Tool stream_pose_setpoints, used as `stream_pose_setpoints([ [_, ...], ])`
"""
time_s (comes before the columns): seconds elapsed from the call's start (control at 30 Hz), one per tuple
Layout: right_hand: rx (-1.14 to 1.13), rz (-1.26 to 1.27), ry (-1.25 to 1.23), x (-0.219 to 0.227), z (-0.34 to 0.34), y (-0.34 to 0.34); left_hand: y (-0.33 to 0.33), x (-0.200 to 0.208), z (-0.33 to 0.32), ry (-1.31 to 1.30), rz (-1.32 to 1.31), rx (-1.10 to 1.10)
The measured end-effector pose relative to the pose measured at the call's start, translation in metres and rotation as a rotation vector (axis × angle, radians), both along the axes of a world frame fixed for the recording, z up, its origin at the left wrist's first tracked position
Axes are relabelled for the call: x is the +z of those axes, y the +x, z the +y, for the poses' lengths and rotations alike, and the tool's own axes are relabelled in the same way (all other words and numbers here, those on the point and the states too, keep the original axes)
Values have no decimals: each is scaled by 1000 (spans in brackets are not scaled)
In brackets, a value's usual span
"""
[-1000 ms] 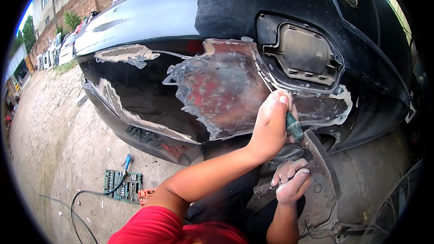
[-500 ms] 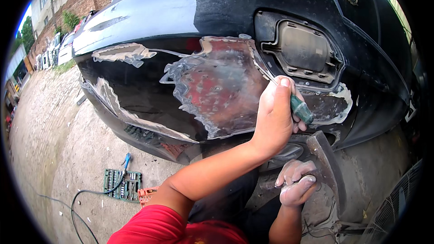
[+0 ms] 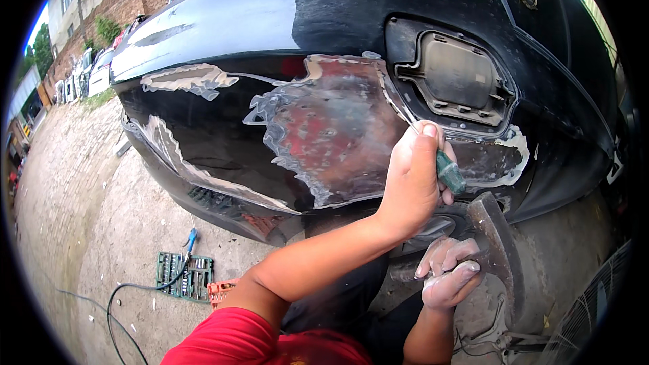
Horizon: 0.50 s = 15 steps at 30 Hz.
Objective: The person uses a hammer and a chisel to chip away at the rear bumper of a black car, removing old filler and paint. They repeatedly strike the chisel to break up the material and occasionally wipe the area with their hand to clear debris.
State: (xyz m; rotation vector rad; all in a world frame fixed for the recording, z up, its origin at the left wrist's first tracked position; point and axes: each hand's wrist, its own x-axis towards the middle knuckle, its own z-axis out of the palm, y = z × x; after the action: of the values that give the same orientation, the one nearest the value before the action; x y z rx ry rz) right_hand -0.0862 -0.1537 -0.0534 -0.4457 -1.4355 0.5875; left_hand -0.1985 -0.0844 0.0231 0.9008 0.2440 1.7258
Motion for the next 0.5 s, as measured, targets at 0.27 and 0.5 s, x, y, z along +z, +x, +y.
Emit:
stream_pose_setpoints([
  [0.27,-2,-84,-1,4,-3,5,2,8,-3,-2,-132,-71],
  [0.5,-229,-289,112,23,-6,13,4,13,-4,-11,-180,-56],
])
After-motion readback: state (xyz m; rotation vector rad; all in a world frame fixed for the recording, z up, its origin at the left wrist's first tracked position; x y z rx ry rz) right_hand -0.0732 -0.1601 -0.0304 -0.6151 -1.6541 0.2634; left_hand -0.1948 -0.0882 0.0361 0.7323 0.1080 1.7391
